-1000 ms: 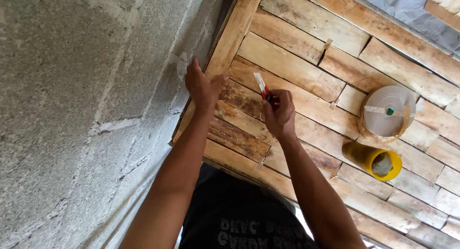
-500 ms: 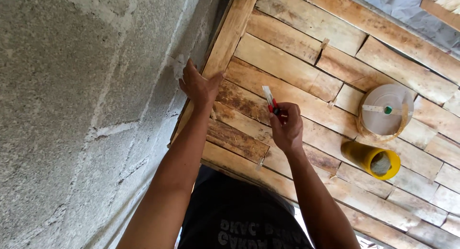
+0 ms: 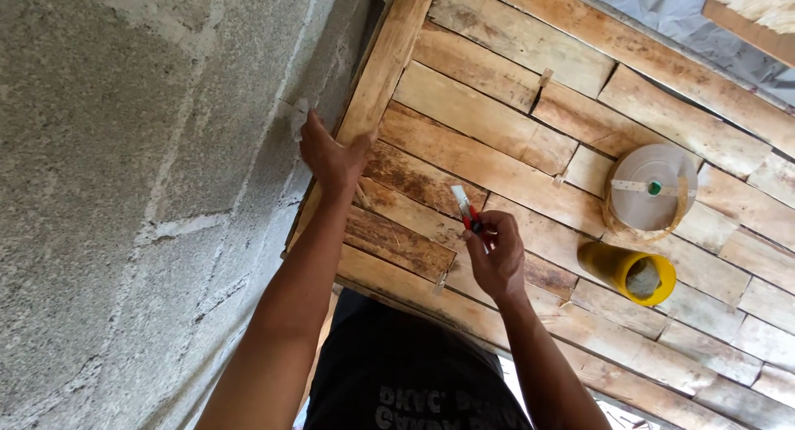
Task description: Assembling a wooden panel by gluing wood strips and trimming them with a utility knife.
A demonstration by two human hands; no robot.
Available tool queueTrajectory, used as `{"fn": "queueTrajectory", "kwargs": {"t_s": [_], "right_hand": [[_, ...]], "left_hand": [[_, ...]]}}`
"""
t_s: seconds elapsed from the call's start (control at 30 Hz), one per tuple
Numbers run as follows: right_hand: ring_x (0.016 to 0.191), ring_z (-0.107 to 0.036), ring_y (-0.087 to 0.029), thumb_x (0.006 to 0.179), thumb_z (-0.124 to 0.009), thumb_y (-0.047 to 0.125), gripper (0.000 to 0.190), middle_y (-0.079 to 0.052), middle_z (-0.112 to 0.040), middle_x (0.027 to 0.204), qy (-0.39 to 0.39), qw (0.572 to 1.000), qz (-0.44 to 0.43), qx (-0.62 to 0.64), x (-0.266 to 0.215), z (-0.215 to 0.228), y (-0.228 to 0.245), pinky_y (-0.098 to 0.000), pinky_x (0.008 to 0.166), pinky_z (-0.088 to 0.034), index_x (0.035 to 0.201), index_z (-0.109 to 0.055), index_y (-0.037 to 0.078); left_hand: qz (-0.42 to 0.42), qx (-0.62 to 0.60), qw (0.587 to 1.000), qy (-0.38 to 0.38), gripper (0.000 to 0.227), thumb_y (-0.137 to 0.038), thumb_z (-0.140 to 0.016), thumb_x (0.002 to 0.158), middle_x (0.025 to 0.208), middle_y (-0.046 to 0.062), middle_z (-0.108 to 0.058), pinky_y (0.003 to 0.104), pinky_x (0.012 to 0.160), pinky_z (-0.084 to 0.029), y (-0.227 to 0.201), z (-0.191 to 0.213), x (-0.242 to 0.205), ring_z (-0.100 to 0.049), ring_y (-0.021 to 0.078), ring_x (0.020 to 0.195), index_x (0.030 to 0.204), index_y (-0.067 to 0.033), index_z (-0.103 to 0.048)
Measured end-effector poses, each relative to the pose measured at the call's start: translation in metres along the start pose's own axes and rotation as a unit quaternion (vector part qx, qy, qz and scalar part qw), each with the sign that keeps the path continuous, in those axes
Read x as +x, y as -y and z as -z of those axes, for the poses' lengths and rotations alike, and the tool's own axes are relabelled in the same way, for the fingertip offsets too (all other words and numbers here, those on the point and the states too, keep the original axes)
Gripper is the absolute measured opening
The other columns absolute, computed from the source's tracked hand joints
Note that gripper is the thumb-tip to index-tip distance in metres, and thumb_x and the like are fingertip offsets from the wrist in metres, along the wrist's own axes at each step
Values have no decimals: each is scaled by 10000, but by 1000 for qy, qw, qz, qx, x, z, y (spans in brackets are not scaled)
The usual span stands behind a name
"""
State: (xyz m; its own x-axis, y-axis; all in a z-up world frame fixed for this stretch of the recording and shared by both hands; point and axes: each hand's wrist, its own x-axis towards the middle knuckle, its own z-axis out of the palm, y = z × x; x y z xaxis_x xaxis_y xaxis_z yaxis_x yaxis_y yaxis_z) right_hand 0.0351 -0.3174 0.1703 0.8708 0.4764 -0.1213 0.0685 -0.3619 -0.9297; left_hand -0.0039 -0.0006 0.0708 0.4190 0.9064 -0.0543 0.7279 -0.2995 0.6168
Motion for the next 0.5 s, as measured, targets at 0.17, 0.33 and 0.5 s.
{"fn": "queueTrajectory", "kwargs": {"t_s": [0.17,0.33,0.5], "right_hand": [[900,-702,-150,951,-698,36,256,-90,-708,1039,14,1000,-17,0,-21,5,-9,-297,788,-590,1171,-574,2],[860,-618,-118,1012,-600,76,239,-66,-693,1068,41,993,-45,103,-40,16,-22,-274,756,-526,1238,-559,11],[823,-546,-87,1013,-584,102,270,-45,-654,1015,63,988,-71,125,-59,31,-27,-256,736,-497,1257,-516,6]], "left_hand": [[-82,-80,992,-55,1090,-537,-916,738,1381,224,-542,553,1089,-424,25,-20,0,-531,373,1272,1516,15,-388],[-85,-378,913,-125,650,-316,-799,998,1331,192,-618,436,1051,-527,36,-13,-11,-620,277,1225,1455,22,-483],[-55,-429,899,-73,223,-166,-667,1041,1056,91,-747,296,823,-636,5,56,-71,-735,166,929,1196,-5,-661]]}}
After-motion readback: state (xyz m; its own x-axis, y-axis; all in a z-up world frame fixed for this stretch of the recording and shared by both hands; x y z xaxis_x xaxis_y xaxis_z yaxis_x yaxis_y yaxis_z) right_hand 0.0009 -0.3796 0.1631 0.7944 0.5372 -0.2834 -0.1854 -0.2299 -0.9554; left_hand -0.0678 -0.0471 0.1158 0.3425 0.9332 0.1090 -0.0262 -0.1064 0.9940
